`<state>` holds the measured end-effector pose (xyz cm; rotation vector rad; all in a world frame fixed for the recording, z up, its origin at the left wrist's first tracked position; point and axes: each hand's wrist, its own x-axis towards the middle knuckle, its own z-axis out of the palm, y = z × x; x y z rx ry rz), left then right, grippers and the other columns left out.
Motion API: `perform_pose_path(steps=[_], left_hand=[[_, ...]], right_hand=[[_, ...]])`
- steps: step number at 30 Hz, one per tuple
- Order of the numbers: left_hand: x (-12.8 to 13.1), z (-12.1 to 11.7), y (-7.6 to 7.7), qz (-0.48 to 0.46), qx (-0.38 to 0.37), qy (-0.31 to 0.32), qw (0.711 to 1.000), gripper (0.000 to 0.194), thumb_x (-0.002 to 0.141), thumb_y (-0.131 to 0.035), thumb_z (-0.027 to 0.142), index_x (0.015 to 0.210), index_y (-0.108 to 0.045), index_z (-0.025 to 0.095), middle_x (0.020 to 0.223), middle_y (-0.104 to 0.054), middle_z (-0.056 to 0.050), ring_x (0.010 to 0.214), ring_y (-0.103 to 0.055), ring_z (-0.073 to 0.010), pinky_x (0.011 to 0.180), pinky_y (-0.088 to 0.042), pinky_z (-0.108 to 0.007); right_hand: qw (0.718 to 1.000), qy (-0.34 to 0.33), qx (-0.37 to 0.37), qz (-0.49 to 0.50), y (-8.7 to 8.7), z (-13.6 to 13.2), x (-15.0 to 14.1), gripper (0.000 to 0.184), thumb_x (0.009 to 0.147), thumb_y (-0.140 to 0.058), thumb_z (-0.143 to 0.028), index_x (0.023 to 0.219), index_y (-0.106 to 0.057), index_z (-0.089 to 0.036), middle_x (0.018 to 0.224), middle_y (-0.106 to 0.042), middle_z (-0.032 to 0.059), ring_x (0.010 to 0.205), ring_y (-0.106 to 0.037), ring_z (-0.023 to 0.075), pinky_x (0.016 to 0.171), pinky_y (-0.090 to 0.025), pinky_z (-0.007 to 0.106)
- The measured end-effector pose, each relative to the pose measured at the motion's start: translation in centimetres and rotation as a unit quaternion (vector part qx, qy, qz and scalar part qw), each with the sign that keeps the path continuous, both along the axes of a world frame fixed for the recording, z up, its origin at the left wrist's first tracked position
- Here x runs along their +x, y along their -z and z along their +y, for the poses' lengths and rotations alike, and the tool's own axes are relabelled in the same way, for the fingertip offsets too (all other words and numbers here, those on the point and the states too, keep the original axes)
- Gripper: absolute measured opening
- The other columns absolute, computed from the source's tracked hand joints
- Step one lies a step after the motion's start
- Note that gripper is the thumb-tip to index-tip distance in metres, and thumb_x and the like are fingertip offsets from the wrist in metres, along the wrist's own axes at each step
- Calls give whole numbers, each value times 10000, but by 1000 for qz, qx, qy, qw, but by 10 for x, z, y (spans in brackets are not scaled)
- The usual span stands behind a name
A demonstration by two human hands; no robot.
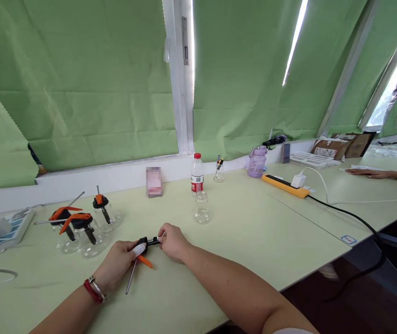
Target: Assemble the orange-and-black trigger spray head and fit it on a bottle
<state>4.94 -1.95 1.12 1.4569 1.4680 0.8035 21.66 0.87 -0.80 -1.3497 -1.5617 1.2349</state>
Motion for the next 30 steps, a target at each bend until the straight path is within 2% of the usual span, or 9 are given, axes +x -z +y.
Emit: perform_pose_path(steps=[6, 11, 16, 22, 30], left_hand=[[-2, 1, 1, 11, 5, -2, 1000, 485, 572, -608, 634, 540, -567, 151, 478, -287, 74, 482, -248, -93, 478, -198, -239], [-1, 2, 4, -1, 6, -1, 1000, 484, 582, -608, 632, 576, -595, 148, 486, -330, 64, 490, -284, -104, 487, -226, -244], [2, 2, 5, -5, 9, -9, 1000, 505, 549, -617, 647, 573, -602, 143, 486, -354, 58, 490, -301, -107, 493, -243, -249], [1, 4, 6, -4, 1, -13, 1000, 489, 579, -613, 615, 640, -635, 129, 500, -356, 60, 498, -302, -104, 494, -251, -241], [1, 3, 3, -9, 2, -14, 1000, 462, 579, -621, 599, 608, -627, 137, 502, -366, 59, 501, -312, -105, 492, -264, -239]], right_hand=[[1000, 0, -4, -14, -3, -1, 1, 98, 788, -504, -107, 817, -563, -180, 605, -544, -19, 580, -507, 108, 553, -350, 216], [1000, -8, -9, -10, 1, 1, 1, 178, 796, -503, -111, 941, -569, -190, 629, -558, -17, 614, -533, 116, 581, -367, 224], [1000, -8, 19, -19, 7, 3, 0, 98, 799, -508, -140, 809, -603, -165, 618, -558, 0, 591, -527, 116, 572, -375, 232], [1000, 0, 12, -11, 3, 2, 0, 111, 792, -504, -114, 843, -566, -191, 614, -543, -20, 573, -503, 105, 543, -357, 212], [1000, -2, 10, -12, 1, 0, 1, 111, 801, -491, -104, 843, -546, -190, 616, -532, -22, 555, -478, 96, 520, -336, 200]])
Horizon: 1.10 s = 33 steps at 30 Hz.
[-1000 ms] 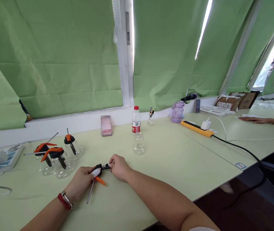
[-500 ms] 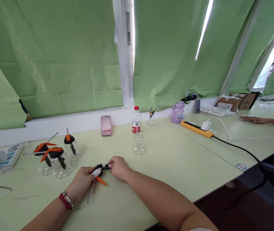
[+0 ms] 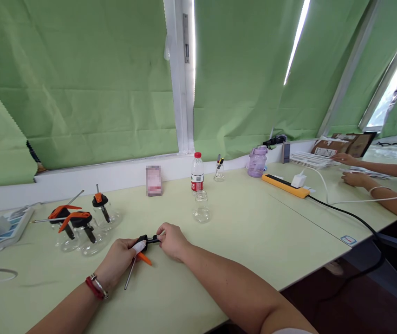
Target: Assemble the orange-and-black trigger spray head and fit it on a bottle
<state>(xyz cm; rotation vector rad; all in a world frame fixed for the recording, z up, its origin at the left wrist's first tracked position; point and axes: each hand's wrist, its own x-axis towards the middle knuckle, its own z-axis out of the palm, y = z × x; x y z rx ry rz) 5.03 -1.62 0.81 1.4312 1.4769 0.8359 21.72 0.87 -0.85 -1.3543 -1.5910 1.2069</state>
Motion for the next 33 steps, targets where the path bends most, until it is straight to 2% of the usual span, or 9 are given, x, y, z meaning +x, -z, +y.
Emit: perform_pose_path(steps=[16, 22, 28, 33], left_hand=[[0, 1, -2, 23, -2, -1, 1000, 516, 561, -599, 649, 598, -618, 135, 481, -336, 69, 487, -273, -96, 480, -224, -236], [1, 1, 0, 30, 7, 1, 1000, 485, 585, -586, 629, 592, -611, 145, 475, -341, 68, 485, -282, -100, 479, -235, -239], [4, 2, 3, 51, 27, -1, 998, 447, 621, -568, 581, 640, -630, 139, 509, -363, 57, 513, -303, -107, 492, -260, -238], [3, 2, -1, 70, 27, -6, 997, 437, 645, -546, 569, 637, -621, 139, 482, -379, 54, 489, -304, -107, 477, -240, -240]], right_hand=[[1000, 2, 1, -21, -1, 0, 2, 94, 811, -501, -131, 821, -583, -176, 631, -554, -9, 573, -494, 97, 535, -350, 200], [999, 3, -2, -33, 2, 3, 2, 143, 808, -507, -130, 910, -597, -174, 657, -572, 2, 595, -506, 103, 557, -370, 208], [997, 2, 39, -71, 8, 7, 0, 113, 806, -506, -157, 786, -617, -167, 637, -574, 11, 573, -485, 103, 537, -359, 214], [999, 0, 25, -34, 6, 5, 1, 130, 808, -490, -126, 883, -581, -182, 614, -557, -10, 552, -478, 96, 510, -343, 196]])
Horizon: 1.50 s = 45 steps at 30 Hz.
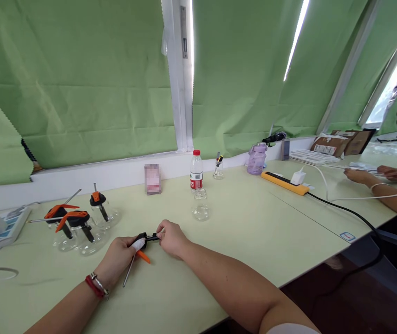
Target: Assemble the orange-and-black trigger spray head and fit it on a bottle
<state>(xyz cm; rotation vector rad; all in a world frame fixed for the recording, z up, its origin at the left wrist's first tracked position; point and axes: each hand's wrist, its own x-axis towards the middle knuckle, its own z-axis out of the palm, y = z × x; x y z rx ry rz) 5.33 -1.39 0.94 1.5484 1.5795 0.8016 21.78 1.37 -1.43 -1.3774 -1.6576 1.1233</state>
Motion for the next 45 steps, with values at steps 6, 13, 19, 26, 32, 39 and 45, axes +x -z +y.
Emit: perform_pose_path(steps=[6, 13, 19, 26, 32, 39, 45], left_hand=[[0, -1, -2, 7, -2, 4, 1000, 421, 660, -530, 560, 614, -589, 146, 472, -377, 55, 478, -313, -107, 471, -239, -240], [2, -4, -3, 19, 12, -3, 1000, 379, 657, -535, 533, 569, -549, 165, 487, -339, 63, 482, -287, -104, 471, -230, -240], [4, -5, -2, 39, 32, -8, 999, 361, 655, -522, 518, 553, -539, 172, 490, -331, 63, 484, -281, -107, 476, -224, -243], [2, -3, -4, 49, 35, 3, 998, 377, 680, -510, 511, 595, -600, 155, 476, -382, 52, 471, -314, -108, 479, -230, -244], [2, -3, -5, 56, 34, 2, 998, 403, 682, -496, 529, 596, -603, 150, 460, -392, 48, 461, -309, -109, 475, -221, -246], [2, -6, -9, 61, 38, 9, 997, 388, 685, -489, 520, 566, -574, 160, 461, -392, 45, 468, -311, -111, 488, -227, -249], [4, -6, -7, 62, 48, 6, 997, 372, 671, -491, 525, 554, -544, 175, 492, -366, 50, 492, -303, -117, 499, -239, -250]], right_hand=[[1000, 5, -6, -4, -4, -3, 1, 118, 821, -481, -134, 839, -591, -172, 610, -548, -8, 539, -466, 91, 513, -343, 197], [1000, 5, -3, -16, -1, -1, 0, 136, 825, -489, -163, 853, -622, -170, 633, -568, 3, 556, -479, 97, 532, -363, 204], [999, -11, 15, -45, 1, 2, -1, 144, 816, -496, -169, 791, -638, -168, 632, -572, 11, 567, -480, 101, 538, -361, 208], [1000, -10, 13, -5, -1, -3, 1, 146, 818, -483, -135, 913, -585, -179, 636, -567, -10, 553, -477, 94, 528, -350, 198], [1000, -5, 9, -4, -5, -5, 1, 143, 820, -478, -137, 897, -591, -180, 632, -567, -10, 555, -486, 99, 527, -346, 205], [1000, -5, 5, 0, -1, -3, 1, 138, 816, -481, -139, 898, -588, -169, 644, -573, -2, 556, -486, 101, 526, -353, 209], [999, -8, 24, -19, 5, 0, 0, 103, 809, -496, -150, 848, -591, -165, 635, -571, 1, 573, -488, 104, 537, -367, 212]])
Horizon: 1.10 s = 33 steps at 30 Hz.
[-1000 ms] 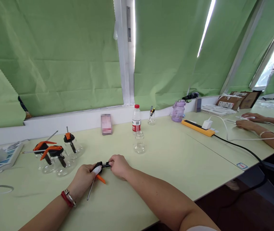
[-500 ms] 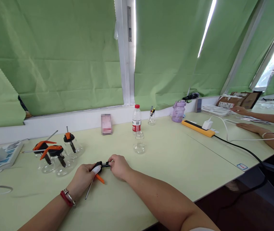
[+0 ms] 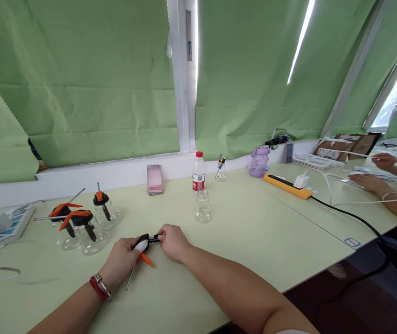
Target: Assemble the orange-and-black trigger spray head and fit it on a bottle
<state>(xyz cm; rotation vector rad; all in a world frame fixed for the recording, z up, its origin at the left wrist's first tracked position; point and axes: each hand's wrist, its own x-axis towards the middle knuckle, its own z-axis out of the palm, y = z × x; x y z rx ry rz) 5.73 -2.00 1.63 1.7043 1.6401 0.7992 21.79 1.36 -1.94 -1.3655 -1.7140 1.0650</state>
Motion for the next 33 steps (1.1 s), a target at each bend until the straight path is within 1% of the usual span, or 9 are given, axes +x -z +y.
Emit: perform_pose_path(steps=[2, 5, 9, 13, 16, 20, 29, 33], left_hand=[[0, 1, 1, 1, 1, -2, 1000, 374, 667, -491, 533, 556, -537, 178, 499, -362, 49, 498, -308, -121, 498, -242, -251], [0, 1, 2, 2, -1, 2, 1000, 373, 674, -487, 532, 579, -547, 176, 509, -361, 48, 500, -311, -121, 497, -244, -250], [-1, 0, 0, 2, -5, 7, 1000, 375, 684, -483, 524, 604, -570, 169, 514, -359, 48, 501, -304, -118, 499, -248, -248], [0, 0, 0, 2, -7, 1, 1000, 381, 677, -489, 529, 612, -589, 167, 501, -360, 51, 491, -308, -120, 489, -243, -249], [-1, 1, 1, 3, -9, -2, 1000, 391, 670, -490, 541, 598, -584, 168, 487, -345, 59, 476, -295, -116, 481, -233, -250], [-1, 1, 1, 2, -7, 2, 1000, 381, 664, -496, 535, 599, -582, 169, 506, -363, 53, 491, -303, -118, 489, -240, -250], [-1, 1, 2, -3, -8, 0, 1000, 394, 671, -491, 545, 599, -575, 166, 490, -340, 57, 477, -287, -112, 478, -235, -248], [-1, 2, 3, 0, -10, 2, 1000, 382, 679, -488, 527, 603, -572, 163, 497, -340, 56, 484, -281, -112, 476, -233, -247]], right_hand=[[1000, 1, 3, 0, 1, 1, 0, 96, 807, -498, -149, 848, -582, -172, 628, -568, -3, 566, -485, 104, 522, -358, 206], [1000, 1, -2, 9, 1, 0, 0, 131, 797, -507, -138, 906, -564, -183, 632, -568, -13, 554, -482, 100, 513, -354, 200], [1000, -4, 1, 15, 0, -1, 1, 100, 809, -489, -145, 869, -563, -178, 637, -565, -9, 561, -481, 100, 516, -352, 200], [1000, -5, 5, 17, 0, -2, 1, 121, 809, -486, -138, 899, -552, -185, 624, -556, -21, 547, -464, 94, 512, -334, 195], [1000, -2, 6, 13, 0, -2, 1, 91, 810, -479, -137, 842, -554, -179, 620, -551, -17, 551, -465, 94, 514, -335, 196], [1000, -2, 9, 16, 1, -2, 1, 119, 805, -482, -132, 887, -547, -188, 632, -557, -18, 547, -467, 96, 511, -337, 197], [1000, 2, 11, 2, 5, 1, 2, 87, 818, -482, -163, 868, -547, -190, 641, -555, -11, 563, -467, 100, 511, -329, 194], [1000, 5, 5, 2, 5, 1, 1, 102, 816, -488, -153, 895, -539, -192, 641, -553, -16, 560, -472, 96, 510, -329, 191]])
